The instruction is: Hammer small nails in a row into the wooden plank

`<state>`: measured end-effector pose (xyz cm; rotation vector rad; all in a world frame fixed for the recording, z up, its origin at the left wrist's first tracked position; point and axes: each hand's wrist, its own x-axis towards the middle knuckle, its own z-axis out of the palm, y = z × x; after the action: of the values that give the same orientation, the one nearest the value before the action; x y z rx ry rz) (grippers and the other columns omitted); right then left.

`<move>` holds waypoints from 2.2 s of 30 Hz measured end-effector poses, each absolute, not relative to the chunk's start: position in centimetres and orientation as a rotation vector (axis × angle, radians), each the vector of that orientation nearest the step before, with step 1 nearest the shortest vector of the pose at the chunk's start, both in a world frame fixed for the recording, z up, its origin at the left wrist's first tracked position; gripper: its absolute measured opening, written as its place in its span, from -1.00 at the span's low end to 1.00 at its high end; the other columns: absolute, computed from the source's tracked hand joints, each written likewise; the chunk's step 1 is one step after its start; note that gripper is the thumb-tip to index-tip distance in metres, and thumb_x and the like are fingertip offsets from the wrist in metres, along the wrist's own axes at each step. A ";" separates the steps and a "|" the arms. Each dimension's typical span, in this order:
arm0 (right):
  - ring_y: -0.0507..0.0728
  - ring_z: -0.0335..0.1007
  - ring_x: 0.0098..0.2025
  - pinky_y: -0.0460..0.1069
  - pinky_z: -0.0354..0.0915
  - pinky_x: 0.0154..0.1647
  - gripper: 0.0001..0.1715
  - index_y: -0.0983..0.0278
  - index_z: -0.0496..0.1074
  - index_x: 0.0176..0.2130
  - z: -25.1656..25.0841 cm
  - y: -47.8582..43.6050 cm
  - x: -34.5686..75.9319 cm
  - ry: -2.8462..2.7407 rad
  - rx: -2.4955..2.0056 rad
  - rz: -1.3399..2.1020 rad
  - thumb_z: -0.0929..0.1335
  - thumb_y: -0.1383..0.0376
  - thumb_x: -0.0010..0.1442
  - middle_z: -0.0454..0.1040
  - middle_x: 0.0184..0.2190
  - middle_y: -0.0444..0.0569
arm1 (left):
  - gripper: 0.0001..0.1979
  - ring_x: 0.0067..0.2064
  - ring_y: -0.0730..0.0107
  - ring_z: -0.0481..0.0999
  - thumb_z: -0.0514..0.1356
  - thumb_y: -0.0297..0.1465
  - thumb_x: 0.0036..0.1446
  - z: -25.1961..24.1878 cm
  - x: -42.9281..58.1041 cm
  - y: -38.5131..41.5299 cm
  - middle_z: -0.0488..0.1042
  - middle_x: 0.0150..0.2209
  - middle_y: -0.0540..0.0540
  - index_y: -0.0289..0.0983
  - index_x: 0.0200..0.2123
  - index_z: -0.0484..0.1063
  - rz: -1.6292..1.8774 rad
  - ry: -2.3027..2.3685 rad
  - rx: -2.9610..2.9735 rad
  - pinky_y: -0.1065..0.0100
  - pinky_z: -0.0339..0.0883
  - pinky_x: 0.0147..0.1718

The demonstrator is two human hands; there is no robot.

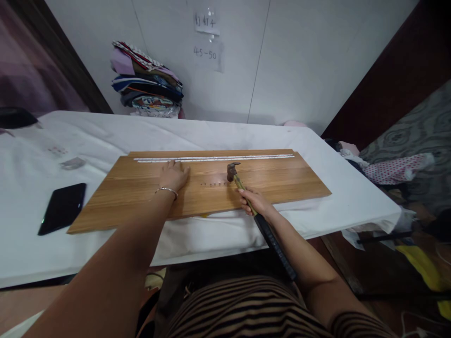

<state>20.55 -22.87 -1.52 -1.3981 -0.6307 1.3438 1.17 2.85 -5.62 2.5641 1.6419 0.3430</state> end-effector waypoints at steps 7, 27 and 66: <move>-0.07 0.02 -0.74 -0.14 -0.07 -0.75 -0.55 0.19 0.30 -0.20 -1.4 -22.7 20.6 -0.616 -1.417 1.369 0.46 0.00 0.05 0.19 -0.66 -0.37 | -0.43 0.34 -0.11 0.29 -0.10 -0.14 0.32 -5.8 1.1 3.0 0.39 0.27 -0.43 -0.36 0.15 0.43 0.343 1.650 2.558 -0.03 0.17 0.27; -0.08 0.03 -0.75 -0.12 -0.07 -0.77 -0.47 0.20 0.30 -0.22 -1.7 -22.9 20.7 -0.644 -1.384 1.372 0.48 -0.05 -0.02 0.21 -0.67 -0.38 | -0.45 0.34 -0.09 0.29 -0.09 -0.14 0.34 -5.6 1.1 3.0 0.37 0.29 -0.40 -0.37 0.14 0.43 0.300 1.658 2.585 0.02 0.17 0.27; -0.07 0.02 -0.74 -0.12 -0.07 -0.77 -0.50 0.19 0.28 -0.23 -1.8 -22.7 20.7 -0.637 -1.382 1.354 0.47 -0.03 -0.01 0.20 -0.67 -0.37 | -0.46 0.30 -0.14 0.32 -0.07 -0.15 0.34 -6.2 0.9 3.5 0.39 0.25 -0.45 -0.39 0.11 0.45 0.359 1.619 2.620 -0.04 0.20 0.24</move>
<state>20.69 -22.70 -1.83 -1.3825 -0.6366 1.3545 0.87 3.51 -6.22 2.6202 1.6186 0.3589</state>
